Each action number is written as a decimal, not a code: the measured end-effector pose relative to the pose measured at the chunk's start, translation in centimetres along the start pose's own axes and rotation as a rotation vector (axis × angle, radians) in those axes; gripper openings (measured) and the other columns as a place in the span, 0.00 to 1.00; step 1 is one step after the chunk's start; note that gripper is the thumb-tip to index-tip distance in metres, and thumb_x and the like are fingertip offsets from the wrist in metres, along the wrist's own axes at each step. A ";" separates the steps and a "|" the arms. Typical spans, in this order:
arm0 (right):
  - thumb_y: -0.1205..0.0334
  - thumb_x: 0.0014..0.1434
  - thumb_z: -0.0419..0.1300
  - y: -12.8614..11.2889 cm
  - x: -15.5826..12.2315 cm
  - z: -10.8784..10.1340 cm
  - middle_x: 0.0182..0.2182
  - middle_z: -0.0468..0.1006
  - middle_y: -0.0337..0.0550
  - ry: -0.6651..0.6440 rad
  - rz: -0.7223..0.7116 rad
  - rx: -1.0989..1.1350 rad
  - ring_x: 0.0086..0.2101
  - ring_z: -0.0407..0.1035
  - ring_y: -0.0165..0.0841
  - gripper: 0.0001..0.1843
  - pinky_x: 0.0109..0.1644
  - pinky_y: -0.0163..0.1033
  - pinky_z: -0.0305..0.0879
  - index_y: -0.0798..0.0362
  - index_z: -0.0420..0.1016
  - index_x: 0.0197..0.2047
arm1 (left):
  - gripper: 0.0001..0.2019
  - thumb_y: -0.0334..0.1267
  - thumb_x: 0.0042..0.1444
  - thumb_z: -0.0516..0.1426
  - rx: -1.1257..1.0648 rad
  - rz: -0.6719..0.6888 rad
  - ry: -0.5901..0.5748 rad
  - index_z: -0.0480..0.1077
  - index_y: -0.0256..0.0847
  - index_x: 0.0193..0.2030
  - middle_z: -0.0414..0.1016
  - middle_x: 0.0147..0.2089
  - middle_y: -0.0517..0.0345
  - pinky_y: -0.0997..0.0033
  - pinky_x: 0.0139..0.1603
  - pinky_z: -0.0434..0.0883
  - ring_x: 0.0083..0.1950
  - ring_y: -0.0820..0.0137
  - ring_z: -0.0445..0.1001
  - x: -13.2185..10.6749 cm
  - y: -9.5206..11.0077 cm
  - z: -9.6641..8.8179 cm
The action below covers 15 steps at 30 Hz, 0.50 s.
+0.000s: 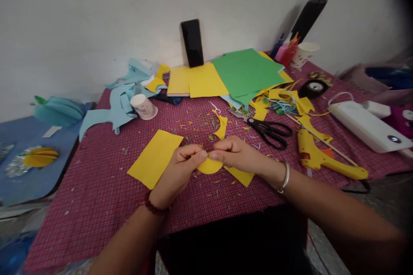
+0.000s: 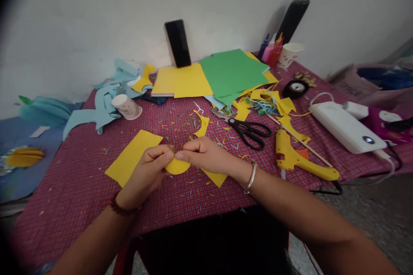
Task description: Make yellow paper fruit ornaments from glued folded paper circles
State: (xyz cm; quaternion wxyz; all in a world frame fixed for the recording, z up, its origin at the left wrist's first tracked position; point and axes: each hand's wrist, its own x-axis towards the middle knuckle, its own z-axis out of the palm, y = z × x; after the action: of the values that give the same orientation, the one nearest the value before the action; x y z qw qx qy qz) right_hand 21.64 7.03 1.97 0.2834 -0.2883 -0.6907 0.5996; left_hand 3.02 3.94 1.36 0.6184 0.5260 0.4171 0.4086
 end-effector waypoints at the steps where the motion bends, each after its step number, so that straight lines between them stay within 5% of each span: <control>1: 0.46 0.61 0.57 0.1 0.0 0.0 0.15 0.51 0.29 0.018 0.013 0.000 0.18 0.46 0.22 0.28 0.21 0.33 0.42 0.51 0.51 0.18 | 0.16 0.46 0.57 0.59 0.076 0.024 0.023 0.68 0.40 0.22 0.61 0.21 0.64 0.75 0.24 0.56 0.23 0.75 0.58 -0.1 0.4 -0.3; 7: 0.47 0.62 0.56 0.7 0.2 -1.6 0.18 0.65 0.33 0.444 0.098 0.126 0.19 0.57 0.24 0.19 0.23 0.32 0.52 0.52 0.67 0.28 | 0.11 0.46 0.58 0.58 0.371 0.229 0.398 0.74 0.43 0.41 0.77 0.37 0.55 0.68 0.43 0.69 0.39 0.66 0.73 -3.3 4.2 -4.1; 11: 0.52 0.63 0.55 -0.2 1.0 -3.4 0.21 0.68 0.35 0.381 0.185 0.074 0.19 0.60 0.23 0.15 0.23 0.30 0.56 0.52 0.65 0.29 | 0.23 0.44 0.46 0.66 0.809 0.113 0.435 0.74 0.43 0.50 0.76 0.51 0.49 0.58 0.54 0.69 0.52 0.55 0.73 -6.6 3.2 -6.4; 15: 0.61 0.66 0.51 -1.0 4.4 -4.4 0.19 0.69 0.36 0.288 0.284 -0.160 0.17 0.61 0.24 0.13 0.22 0.29 0.57 0.53 0.65 0.28 | 0.25 0.46 0.50 0.61 1.120 0.012 0.446 0.70 0.37 0.54 0.75 0.53 0.44 0.49 0.57 0.68 0.54 0.52 0.73 -7.4 -0.3 -8.2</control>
State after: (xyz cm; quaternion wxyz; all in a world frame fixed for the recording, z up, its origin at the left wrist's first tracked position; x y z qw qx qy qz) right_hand 21.91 13.07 3.67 0.2679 -0.4868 -0.6411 0.5293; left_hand -7.02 -0.53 0.84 0.1423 0.6758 0.6854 0.2307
